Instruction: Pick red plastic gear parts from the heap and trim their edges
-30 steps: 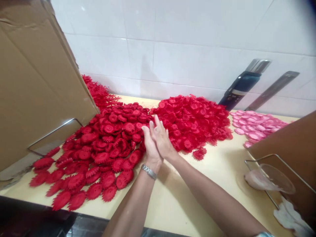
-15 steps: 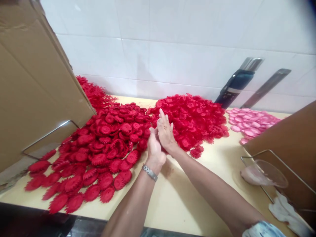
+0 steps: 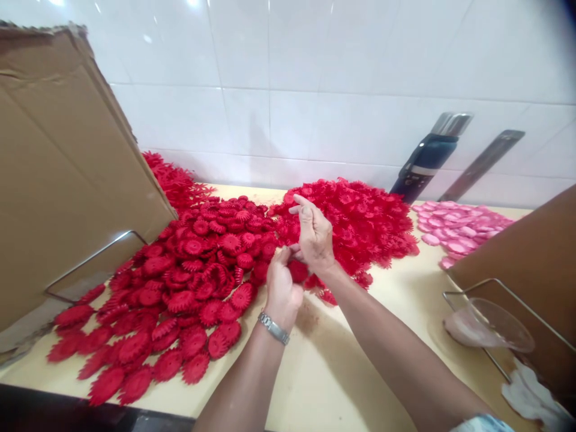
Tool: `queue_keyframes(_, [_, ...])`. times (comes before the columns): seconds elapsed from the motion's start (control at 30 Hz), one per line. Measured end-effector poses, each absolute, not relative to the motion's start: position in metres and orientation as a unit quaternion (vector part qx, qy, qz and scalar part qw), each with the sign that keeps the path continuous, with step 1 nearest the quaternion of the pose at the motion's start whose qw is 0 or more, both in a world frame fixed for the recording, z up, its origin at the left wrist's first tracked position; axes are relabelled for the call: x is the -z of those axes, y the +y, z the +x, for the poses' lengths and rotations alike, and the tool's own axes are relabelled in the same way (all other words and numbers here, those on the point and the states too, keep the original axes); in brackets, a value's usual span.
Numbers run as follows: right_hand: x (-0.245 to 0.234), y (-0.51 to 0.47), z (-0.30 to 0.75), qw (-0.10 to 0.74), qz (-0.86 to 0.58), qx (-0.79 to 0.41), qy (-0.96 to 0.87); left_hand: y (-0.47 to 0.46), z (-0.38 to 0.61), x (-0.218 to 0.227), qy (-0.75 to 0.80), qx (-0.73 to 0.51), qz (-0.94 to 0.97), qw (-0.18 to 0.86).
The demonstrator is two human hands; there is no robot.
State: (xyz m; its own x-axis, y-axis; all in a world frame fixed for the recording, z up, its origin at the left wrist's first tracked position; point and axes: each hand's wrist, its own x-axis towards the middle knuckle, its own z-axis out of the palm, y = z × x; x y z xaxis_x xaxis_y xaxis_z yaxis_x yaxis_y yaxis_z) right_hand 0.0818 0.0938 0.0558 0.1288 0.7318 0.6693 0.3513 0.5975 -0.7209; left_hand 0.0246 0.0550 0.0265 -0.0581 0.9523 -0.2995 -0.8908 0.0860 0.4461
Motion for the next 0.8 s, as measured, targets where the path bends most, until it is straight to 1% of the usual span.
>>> queue_keyframes(0.13, [-0.052,0.081,0.081,0.604,-0.445,-0.222,-0.623,0.055,0.019,-0.029,0.254,-0.705,0.045,0.660])
queue_keyframes(0.27, [-0.039,0.078,0.071,0.521,-0.483,-0.316,-0.629,0.049,0.023,-0.029,0.220,-0.734,0.105,0.634])
queue_keyframes(0.33, [-0.035,0.081,0.068,0.495,-0.485,-0.341,-0.634,0.047,0.027,-0.028,0.212,-0.727,0.149,0.636])
queue_keyframes(0.47, [-0.032,0.086,0.073,0.507,-0.470,-0.306,-0.654,0.044,0.029,-0.029,0.214,-0.700,0.189,0.655])
queue_keyframes(0.53, [-0.029,0.088,0.077,0.519,-0.463,-0.282,-0.661,0.044,0.029,-0.030,0.221,-0.697,0.183,0.658])
queue_keyframes(0.6, [-0.025,0.087,0.079,0.513,-0.461,-0.264,-0.674,0.044,0.029,-0.032,0.214,-0.697,0.166,0.664])
queue_keyframes(0.67, [-0.021,0.083,0.078,0.481,-0.469,-0.268,-0.691,0.045,0.028,-0.032,0.194,-0.699,0.156,0.670])
queue_keyframes(0.73, [-0.018,0.074,0.075,0.438,-0.470,-0.298,-0.706,0.046,0.026,-0.031,0.185,-0.706,0.156,0.665])
queue_keyframes(0.8, [-0.018,0.059,0.071,0.412,-0.458,-0.336,-0.713,0.048,0.022,-0.030,0.211,-0.713,0.147,0.653])
